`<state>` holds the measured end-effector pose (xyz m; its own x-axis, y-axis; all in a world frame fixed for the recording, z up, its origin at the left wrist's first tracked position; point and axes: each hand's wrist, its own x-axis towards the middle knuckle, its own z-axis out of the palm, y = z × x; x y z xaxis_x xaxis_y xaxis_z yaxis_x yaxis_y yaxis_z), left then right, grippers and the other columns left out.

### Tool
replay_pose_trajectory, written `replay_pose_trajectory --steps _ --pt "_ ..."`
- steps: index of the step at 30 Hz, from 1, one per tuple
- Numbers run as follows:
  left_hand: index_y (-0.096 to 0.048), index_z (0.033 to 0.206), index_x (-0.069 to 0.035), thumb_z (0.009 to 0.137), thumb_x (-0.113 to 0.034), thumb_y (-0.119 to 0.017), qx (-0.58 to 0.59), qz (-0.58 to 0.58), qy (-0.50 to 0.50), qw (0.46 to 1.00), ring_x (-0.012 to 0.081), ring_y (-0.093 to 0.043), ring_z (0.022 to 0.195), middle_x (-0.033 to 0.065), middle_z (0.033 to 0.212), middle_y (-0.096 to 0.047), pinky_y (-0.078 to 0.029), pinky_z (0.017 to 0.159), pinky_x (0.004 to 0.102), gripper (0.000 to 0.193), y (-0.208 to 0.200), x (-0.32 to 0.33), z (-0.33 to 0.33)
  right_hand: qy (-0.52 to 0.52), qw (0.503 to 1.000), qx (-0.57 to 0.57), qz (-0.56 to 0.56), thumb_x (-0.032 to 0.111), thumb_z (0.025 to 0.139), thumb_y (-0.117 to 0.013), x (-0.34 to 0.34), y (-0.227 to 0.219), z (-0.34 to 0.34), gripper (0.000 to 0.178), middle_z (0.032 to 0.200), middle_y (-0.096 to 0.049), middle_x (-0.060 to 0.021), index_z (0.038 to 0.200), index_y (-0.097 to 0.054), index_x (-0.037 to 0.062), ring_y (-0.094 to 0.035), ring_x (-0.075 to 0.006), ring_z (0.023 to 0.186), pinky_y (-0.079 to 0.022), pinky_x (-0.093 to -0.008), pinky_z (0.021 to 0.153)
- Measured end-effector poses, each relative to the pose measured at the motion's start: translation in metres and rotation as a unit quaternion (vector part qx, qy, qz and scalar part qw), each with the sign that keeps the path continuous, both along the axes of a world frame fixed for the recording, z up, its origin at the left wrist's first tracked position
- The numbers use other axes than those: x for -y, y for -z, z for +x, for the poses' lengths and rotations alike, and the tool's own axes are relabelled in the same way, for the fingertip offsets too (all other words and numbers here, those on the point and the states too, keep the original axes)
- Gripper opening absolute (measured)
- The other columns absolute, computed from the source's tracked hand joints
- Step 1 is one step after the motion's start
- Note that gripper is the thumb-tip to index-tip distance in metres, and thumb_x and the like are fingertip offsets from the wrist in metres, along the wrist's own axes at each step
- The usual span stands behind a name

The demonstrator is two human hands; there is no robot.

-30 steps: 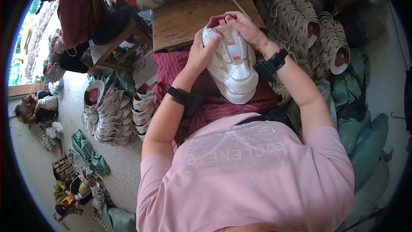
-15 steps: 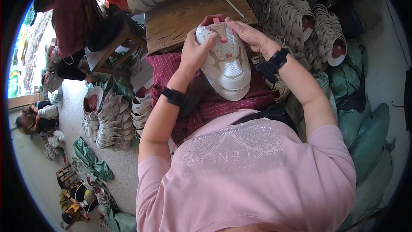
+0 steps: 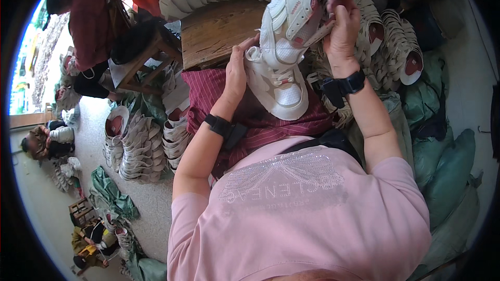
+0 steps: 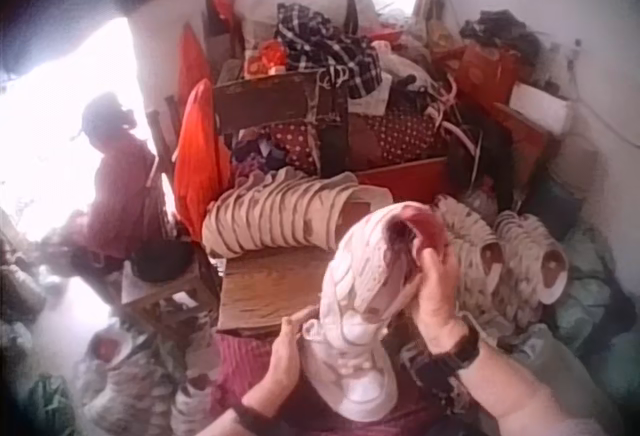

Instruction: Lacing a white and pink sneaker in a workshop environment.

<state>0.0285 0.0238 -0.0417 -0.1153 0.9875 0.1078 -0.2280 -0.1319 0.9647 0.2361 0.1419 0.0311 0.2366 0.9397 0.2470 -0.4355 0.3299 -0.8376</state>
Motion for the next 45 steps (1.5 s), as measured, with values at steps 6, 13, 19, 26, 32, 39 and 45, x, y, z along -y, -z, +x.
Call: replay_pose_trajectory --steps 6,13,19,26,32,39,45 --pt "-0.059 0.119 -0.002 0.102 -0.026 -0.04 -0.235 0.05 -0.078 0.968 0.0275 -0.044 0.127 0.0168 0.131 -0.053 -0.032 0.107 0.0374 0.036 0.021 -0.007 0.002 0.098 0.972 0.091 0.194 0.001 0.085 -0.053 0.021 -0.028 -0.007 0.036 0.116 -0.053 -0.0088 0.12 -0.044 0.0005 -0.052 -0.0149 0.104 -0.042 -0.0282 0.094" --pt "-0.059 0.119 -0.002 0.1 -0.026 -0.044 -0.181 0.064 -0.045 0.98 0.0274 -0.05 0.121 0.017 0.125 -0.057 -0.035 0.105 0.0349 0.034 0.027 -0.015 -0.007 0.238 0.901 0.164 0.323 0.01 0.089 -0.057 0.026 -0.061 -0.03 0.032 0.115 -0.055 -0.0061 0.118 -0.048 0.0012 -0.054 -0.0145 0.101 -0.042 -0.0272 0.091" --pt "-0.062 0.112 0.002 0.101 -0.025 -0.043 -0.351 0.133 -0.105 0.921 0.0205 -0.052 0.116 0.0139 0.123 -0.059 -0.038 0.101 0.032 0.035 0.069 -0.018 -0.035 -0.236 0.965 -0.108 -0.025 0.021 0.096 -0.052 0.016 -0.064 -0.043 0.025 0.109 -0.06 -0.0042 0.116 -0.055 0.0061 -0.057 -0.0151 0.095 -0.047 -0.0282 0.075" --pt "-0.065 0.107 0.0 0.104 -0.032 -0.038 -0.016 -0.032 -0.029 0.999 0.0155 -0.057 0.096 0.0064 0.104 -0.064 -0.045 0.085 0.0282 0.042 0.036 -0.018 -0.025 -0.467 0.862 0.063 -0.184 0.035 0.092 -0.053 -0.011 -0.033 -0.037 0.04 0.101 -0.067 -0.0068 0.116 -0.06 0.0034 -0.065 -0.0182 0.087 -0.056 -0.0317 0.074" --pt "-0.065 0.106 -0.001 0.103 -0.037 -0.04 -0.01 -0.062 -0.098 0.993 0.011 -0.053 0.085 0.0013 0.093 -0.062 -0.042 0.081 0.024 0.044 0.028 -0.018 -0.024 -0.333 0.793 0.465 -0.209 0.043 0.085 -0.057 -0.057 0.015 -0.035 0.042 0.089 -0.063 -0.0057 0.098 -0.061 0.0027 -0.058 -0.015 0.077 -0.047 -0.03 0.067" --pt "-0.063 0.103 0.003 0.102 -0.041 -0.042 0.098 -0.168 -0.124 0.973 0.0107 -0.054 0.086 0.0036 0.091 -0.063 -0.044 0.081 0.0255 0.048 0.021 -0.002 -0.031 -0.397 0.747 0.499 -0.188 0.049 0.089 -0.051 -0.037 0.042 -0.033 0.056 0.107 -0.06 -0.0093 0.116 -0.054 -0.0011 -0.055 -0.0173 0.099 -0.043 -0.0323 0.088" --pt "-0.058 0.109 0.002 0.098 -0.035 -0.052 -0.034 -0.083 -0.206 0.974 0.0176 -0.057 0.095 0.0078 0.104 -0.062 -0.046 0.085 0.0306 0.039 0.008 -0.012 -0.026 -0.478 0.701 0.519 -0.101 0.055 0.091 -0.049 -0.024 0.011 -0.028 0.064 0.115 -0.059 -0.011 0.12 -0.055 -0.0024 -0.053 -0.0188 0.108 -0.04 -0.0311 0.095"
